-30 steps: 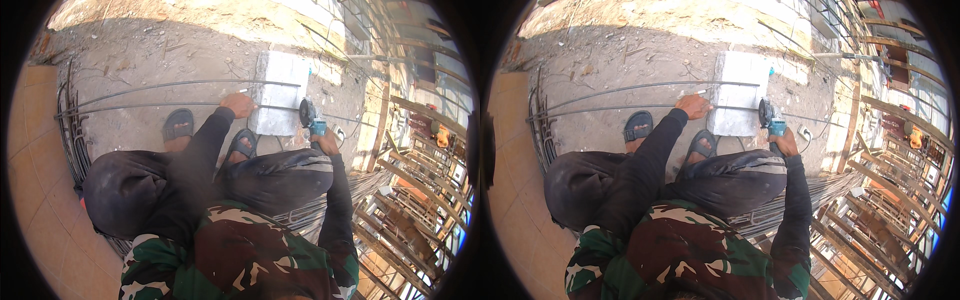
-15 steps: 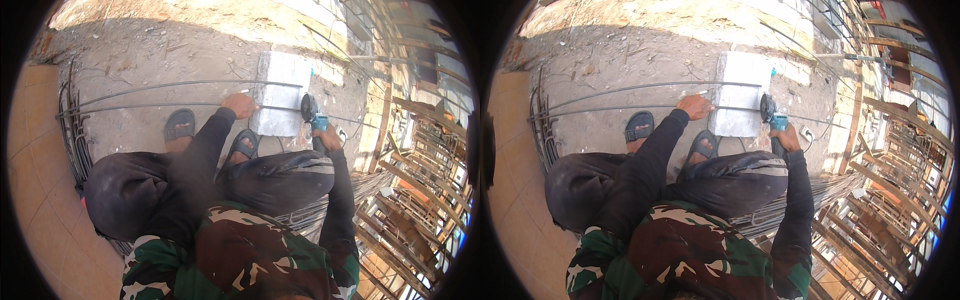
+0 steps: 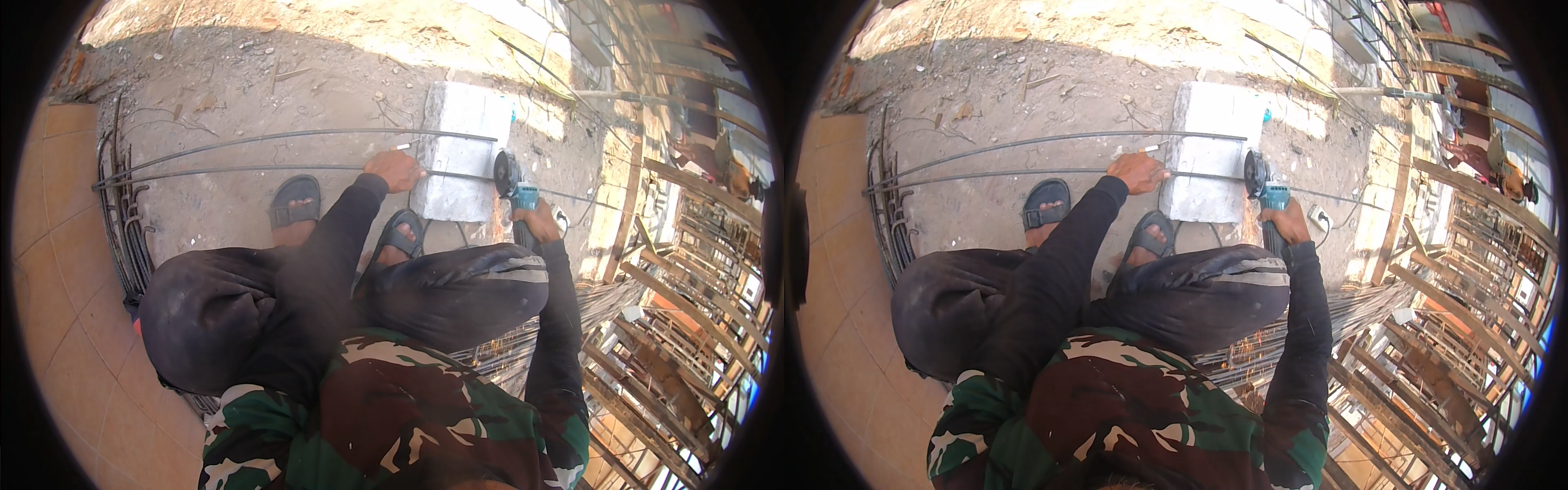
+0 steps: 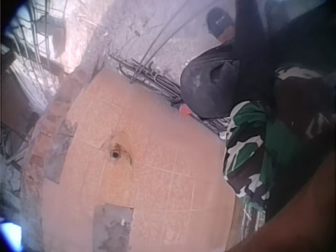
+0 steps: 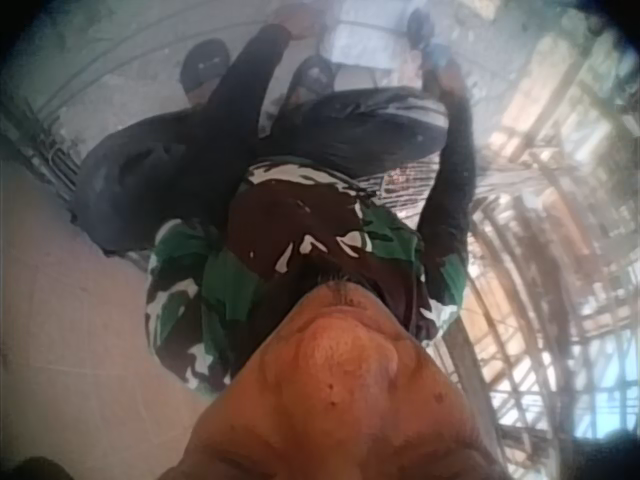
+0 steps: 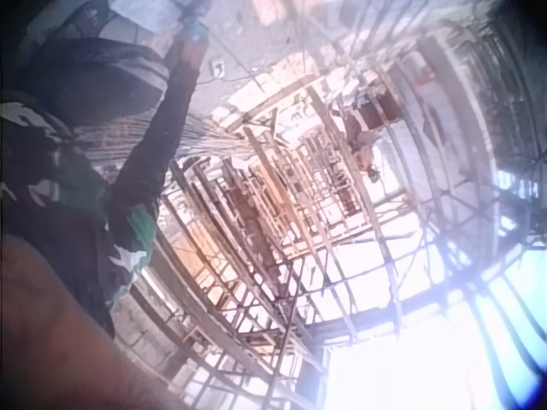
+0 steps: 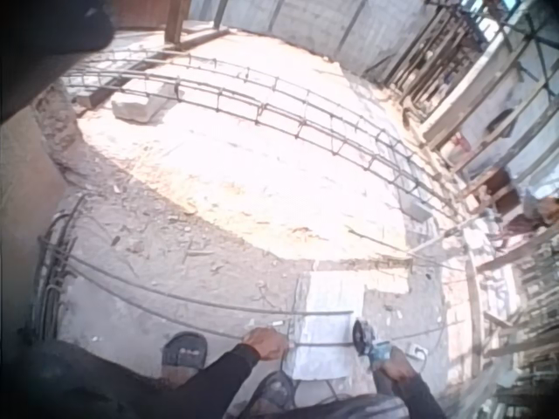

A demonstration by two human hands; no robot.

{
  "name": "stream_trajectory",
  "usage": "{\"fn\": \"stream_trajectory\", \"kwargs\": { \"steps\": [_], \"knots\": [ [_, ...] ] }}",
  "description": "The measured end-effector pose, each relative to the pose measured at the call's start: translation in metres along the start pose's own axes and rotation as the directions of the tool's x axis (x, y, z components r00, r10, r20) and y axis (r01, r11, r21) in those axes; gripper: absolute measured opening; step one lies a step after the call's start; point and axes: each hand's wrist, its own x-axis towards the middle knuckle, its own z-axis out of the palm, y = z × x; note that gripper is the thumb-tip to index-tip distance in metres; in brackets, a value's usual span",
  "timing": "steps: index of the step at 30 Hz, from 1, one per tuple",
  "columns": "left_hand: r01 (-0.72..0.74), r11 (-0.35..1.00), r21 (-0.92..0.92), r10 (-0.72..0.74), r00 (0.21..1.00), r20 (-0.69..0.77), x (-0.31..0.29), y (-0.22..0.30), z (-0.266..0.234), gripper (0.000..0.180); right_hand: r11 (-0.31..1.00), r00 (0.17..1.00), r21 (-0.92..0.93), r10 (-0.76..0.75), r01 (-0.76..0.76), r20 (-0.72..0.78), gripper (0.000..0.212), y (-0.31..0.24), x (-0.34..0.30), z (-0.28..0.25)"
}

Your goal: The person measures a metal rod using a tape measure and cuts it with an angle grinder.

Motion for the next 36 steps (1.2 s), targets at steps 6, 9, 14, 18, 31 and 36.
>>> {"fn": "stream_trajectory", "kwargs": {
  "steps": [6, 9, 14, 18, 31, 36],
  "knots": [
    [0.017, 1.000, -0.003, -0.017, 1.000, 0.005, 0.002, -0.003, 0.003, 0.042, 1.000, 1.000, 0.011, 0.018, -0.018, 0.026, 0.040, 0.008, -0.011, -0.001],
    [0.015, 1.000, 0.003, -0.015, 1.000, 0.013, 0.003, -0.002, 0.003, 0.043, 1.000, 0.999, -0.005, -0.002, 0.003, 0.033, 0.040, 0.019, -0.012, -0.002],
    [-0.006, 1.000, -0.017, 0.006, 1.000, 0.001, 0.003, -0.006, 0.005, 0.045, 0.999, 1.000, 0.033, -0.007, 0.006, 0.018, 0.037, 0.022, -0.018, 0.004],
    [-0.008, 1.000, -0.002, 0.008, 1.000, 0.003, 0.003, -0.005, 0.005, 0.045, 0.997, 1.000, 0.073, -0.007, 0.007, 0.010, 0.036, 0.015, -0.024, 0.006],
    [0.002, 1.000, -0.030, -0.002, 1.000, -0.005, 0.001, -0.006, 0.003, 0.047, 1.000, 1.000, 0.012, -0.007, 0.007, -0.014, 0.037, -0.004, -0.013, 0.004],
    [-0.008, 1.000, -0.014, 0.008, 1.000, -0.027, 0.002, -0.006, 0.006, 0.046, 0.999, 1.000, 0.042, -0.014, 0.015, -0.017, 0.034, -0.003, -0.005, 0.004]
  ]
}}
